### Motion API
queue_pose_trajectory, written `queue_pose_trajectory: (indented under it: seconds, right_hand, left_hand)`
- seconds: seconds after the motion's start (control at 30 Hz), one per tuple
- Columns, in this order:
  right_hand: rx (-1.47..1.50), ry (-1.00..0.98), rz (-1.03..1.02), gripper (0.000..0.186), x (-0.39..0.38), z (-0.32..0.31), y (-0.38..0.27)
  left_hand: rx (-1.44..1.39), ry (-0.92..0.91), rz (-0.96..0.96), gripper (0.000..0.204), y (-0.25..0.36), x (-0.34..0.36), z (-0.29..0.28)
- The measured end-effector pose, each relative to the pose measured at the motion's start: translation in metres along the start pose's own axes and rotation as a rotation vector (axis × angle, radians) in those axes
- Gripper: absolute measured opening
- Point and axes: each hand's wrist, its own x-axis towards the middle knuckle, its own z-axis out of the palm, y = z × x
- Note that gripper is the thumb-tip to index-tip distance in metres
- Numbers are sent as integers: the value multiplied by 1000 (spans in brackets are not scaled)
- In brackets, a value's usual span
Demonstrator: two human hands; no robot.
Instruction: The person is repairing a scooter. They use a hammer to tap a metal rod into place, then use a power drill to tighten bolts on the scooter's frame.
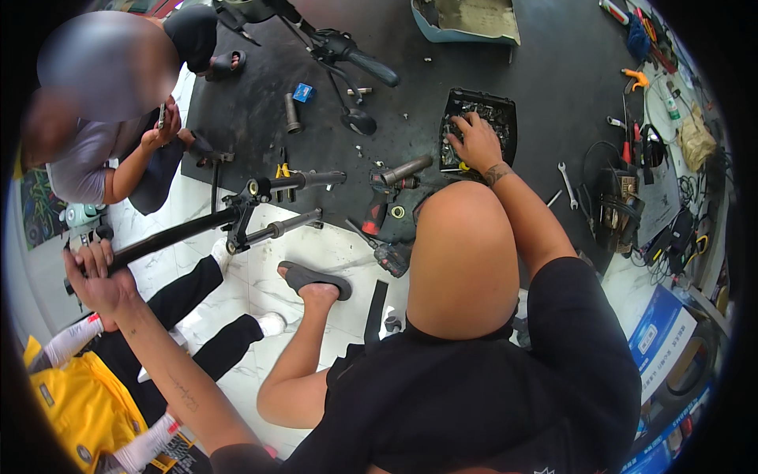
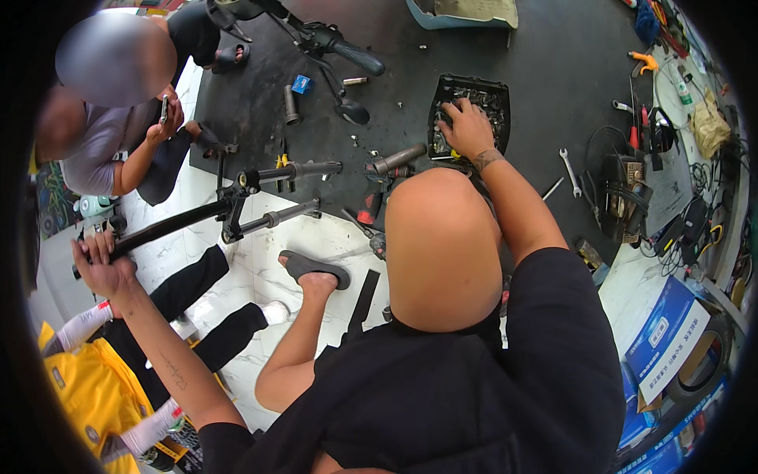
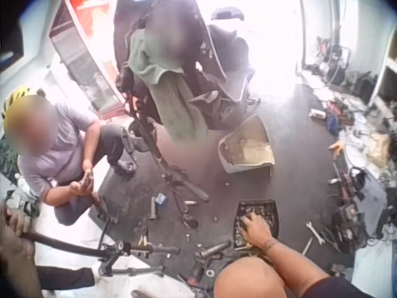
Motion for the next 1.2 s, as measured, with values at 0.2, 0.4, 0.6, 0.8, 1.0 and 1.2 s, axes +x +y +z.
queue_pose_trajectory:
  seconds: [0.2, 0.4, 0.6, 0.8, 1.0, 1.2]
  right_hand:
    - [-152, -132, 126, 39, -19, -15, -12]
    - [-82, -89, 164, 44, -6, -28, 14]
    - [-223, 116, 48, 50, 10, 2, 13]
    - [-359, -14, 124, 37, -17, -18, -3]
    - [-243, -127, 150, 26, -15, -35, -9]
    - [8, 10, 306, 34, 33, -11, 6]
  left_hand:
    - [4, -7, -19, 33, 2, 0, -3]
    - [10, -54, 23, 33, 3, -5, 2]
    - [34, 16, 25, 33, 3, -6, 10]
    - [60, 9, 56, 33, 2, -8, 11]
    - [27, 28, 52, 33, 2, -8, 9]
    - [35, 15, 60, 33, 1, -10, 12]
